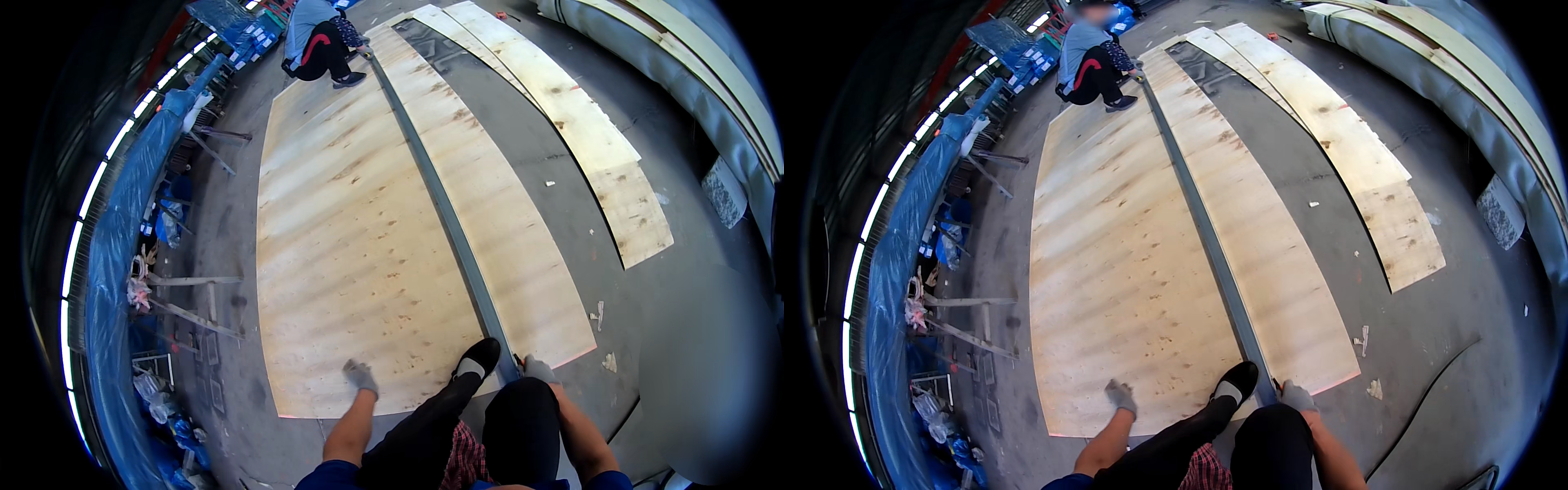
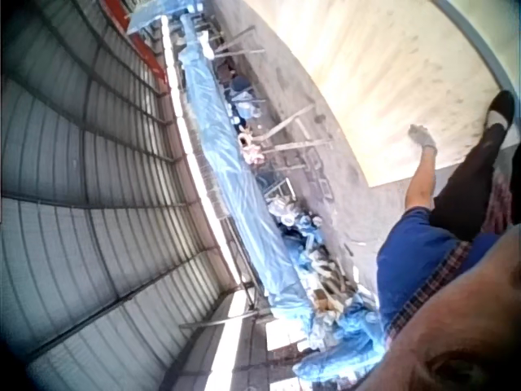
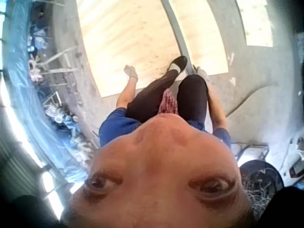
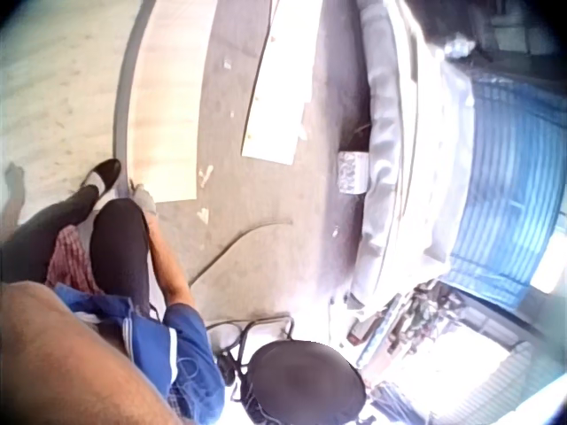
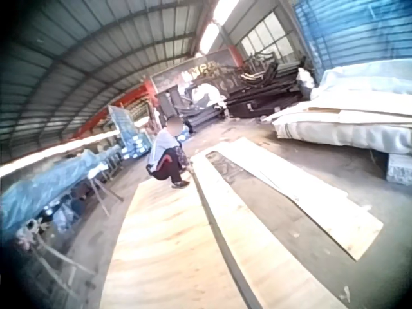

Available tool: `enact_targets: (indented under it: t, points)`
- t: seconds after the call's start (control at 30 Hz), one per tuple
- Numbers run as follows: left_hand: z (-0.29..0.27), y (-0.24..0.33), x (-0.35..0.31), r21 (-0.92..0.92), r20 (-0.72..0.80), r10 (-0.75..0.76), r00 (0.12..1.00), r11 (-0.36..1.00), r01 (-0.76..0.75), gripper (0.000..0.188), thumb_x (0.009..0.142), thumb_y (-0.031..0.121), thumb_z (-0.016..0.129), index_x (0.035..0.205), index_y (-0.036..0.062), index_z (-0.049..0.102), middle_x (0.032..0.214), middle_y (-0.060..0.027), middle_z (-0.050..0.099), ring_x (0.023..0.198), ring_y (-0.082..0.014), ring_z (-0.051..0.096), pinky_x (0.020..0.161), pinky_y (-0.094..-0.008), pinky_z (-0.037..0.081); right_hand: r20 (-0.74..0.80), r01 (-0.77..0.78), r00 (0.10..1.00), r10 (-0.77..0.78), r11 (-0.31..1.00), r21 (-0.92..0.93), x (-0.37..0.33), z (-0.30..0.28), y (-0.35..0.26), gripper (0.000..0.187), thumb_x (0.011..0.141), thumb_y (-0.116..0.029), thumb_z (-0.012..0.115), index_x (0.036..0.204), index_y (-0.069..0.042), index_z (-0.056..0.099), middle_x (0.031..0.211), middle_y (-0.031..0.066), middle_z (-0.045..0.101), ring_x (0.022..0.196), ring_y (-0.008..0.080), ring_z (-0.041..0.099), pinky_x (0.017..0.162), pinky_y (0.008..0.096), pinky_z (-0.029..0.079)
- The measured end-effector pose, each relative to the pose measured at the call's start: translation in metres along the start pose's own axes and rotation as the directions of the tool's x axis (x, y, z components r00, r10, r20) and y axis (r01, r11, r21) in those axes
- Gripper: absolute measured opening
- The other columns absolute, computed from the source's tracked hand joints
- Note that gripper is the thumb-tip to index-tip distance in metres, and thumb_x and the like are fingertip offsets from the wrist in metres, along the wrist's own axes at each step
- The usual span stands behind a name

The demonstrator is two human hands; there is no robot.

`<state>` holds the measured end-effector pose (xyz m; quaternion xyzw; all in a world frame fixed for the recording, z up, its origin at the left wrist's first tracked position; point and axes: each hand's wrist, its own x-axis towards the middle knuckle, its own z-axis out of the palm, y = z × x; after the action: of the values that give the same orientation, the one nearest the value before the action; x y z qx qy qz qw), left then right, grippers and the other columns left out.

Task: The person kneels on the floor and uses a metal straightedge and a utility knife to score and cut a large plywood sheet. They repeatedly align the straightedge, score along it, and adjust the tool to continue the cut across the sheet.

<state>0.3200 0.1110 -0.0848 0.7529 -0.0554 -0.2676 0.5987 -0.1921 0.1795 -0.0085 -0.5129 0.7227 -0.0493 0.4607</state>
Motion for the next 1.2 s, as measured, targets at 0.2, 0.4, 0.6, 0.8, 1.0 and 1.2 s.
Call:
enact_targets:
  t: [0.2, 0.4, 0.6, 0.8, 1.0, 1.2]
  points:
    - [0.141, 0.037, -0.187, 0.179, 0.865, 0.185, 0.467, 0.755, -0.631, 0.029, 0.100, 0.024, 0.055, 0.124, 0.0073, 0.059, 0.101, -0.0114, 0.066, 0.083, -0.0189, 0.067, 0.075, -0.0324, 0.054, 0.136, 0.165, 0.977, -0.162, 0.986, -0.007, -0.067, 0.015, 0.050, 0.031, 0.097, -0.034, 0.055, 0.094, -0.003, 0.052, 0.079, 0.0216, 0.064, 0.073, 0.0384, 0.064, 0.066, 0.0488, 0.048]
    - [0.162, 0.026, -0.260, 0.010, 0.998, 0.045, 0.038, 0.513, -0.858, 0.027, 0.096, 0.028, 0.056, 0.112, 0.0079, 0.062, 0.107, -0.0176, 0.065, 0.100, -0.0349, 0.063, 0.087, -0.0429, 0.050, 0.024, 0.038, 0.999, -0.042, 0.988, 0.150, -0.094, 0.022, 0.075, 0.028, 0.098, -0.032, 0.056, 0.091, -0.005, 0.051, 0.072, 0.0122, 0.060, 0.066, 0.0271, 0.059, 0.058, 0.0412, 0.045]
    - [0.159, 0.048, -0.285, -0.076, 0.996, 0.072, -0.054, 0.353, -0.932, 0.024, 0.092, 0.024, 0.058, 0.109, 0.0079, 0.062, 0.104, -0.0159, 0.063, 0.098, -0.0369, 0.059, 0.085, -0.0458, 0.048, -0.236, -0.062, 0.946, 0.222, 0.839, 0.540, -0.050, 0.008, 0.051, 0.027, 0.099, -0.031, 0.057, 0.087, -0.007, 0.050, 0.066, 0.0027, 0.055, 0.058, 0.0158, 0.055, 0.051, 0.0337, 0.041]
    - [0.156, 0.049, -0.280, 0.032, 0.998, 0.032, 0.052, 0.443, -0.896, 0.023, 0.092, 0.023, 0.059, 0.108, 0.0072, 0.062, 0.101, -0.0162, 0.063, 0.095, -0.0358, 0.061, 0.084, -0.0447, 0.049, -0.182, 0.082, 0.975, 0.124, 0.562, 0.823, -0.055, -0.062, -0.044, 0.032, 0.099, -0.034, 0.058, 0.082, -0.009, 0.049, 0.059, -0.0021, 0.047, 0.051, 0.0054, 0.043, 0.046, 0.0244, 0.036]
    - [0.188, 0.059, -0.292, 0.177, 0.973, -0.230, 0.012, 0.714, -0.677, 0.034, 0.097, 0.027, 0.061, 0.118, 0.0009, 0.059, 0.107, -0.0099, 0.066, 0.102, -0.0187, 0.062, 0.091, -0.0306, 0.048, -0.146, 0.149, 0.988, -0.043, 0.477, 0.866, -0.043, -0.060, -0.057, 0.017, 0.101, -0.021, 0.053, 0.108, -0.008, 0.045, 0.066, -0.0009, 0.051, 0.050, 0.0051, 0.043, 0.045, 0.0233, 0.036]
    - [0.172, 0.042, -0.295, 0.183, 0.961, -0.274, -0.035, 0.725, -0.664, 0.035, 0.098, 0.028, 0.060, 0.118, -0.0004, 0.060, 0.107, -0.0124, 0.066, 0.102, -0.0208, 0.063, 0.091, -0.0330, 0.049, -0.240, 0.223, 0.971, -0.012, 0.415, 0.882, -0.033, -0.049, -0.049, 0.011, 0.102, -0.019, 0.052, 0.097, -0.009, 0.048, 0.063, -0.0040, 0.046, 0.051, 0.0035, 0.039, 0.044, 0.0233, 0.032]
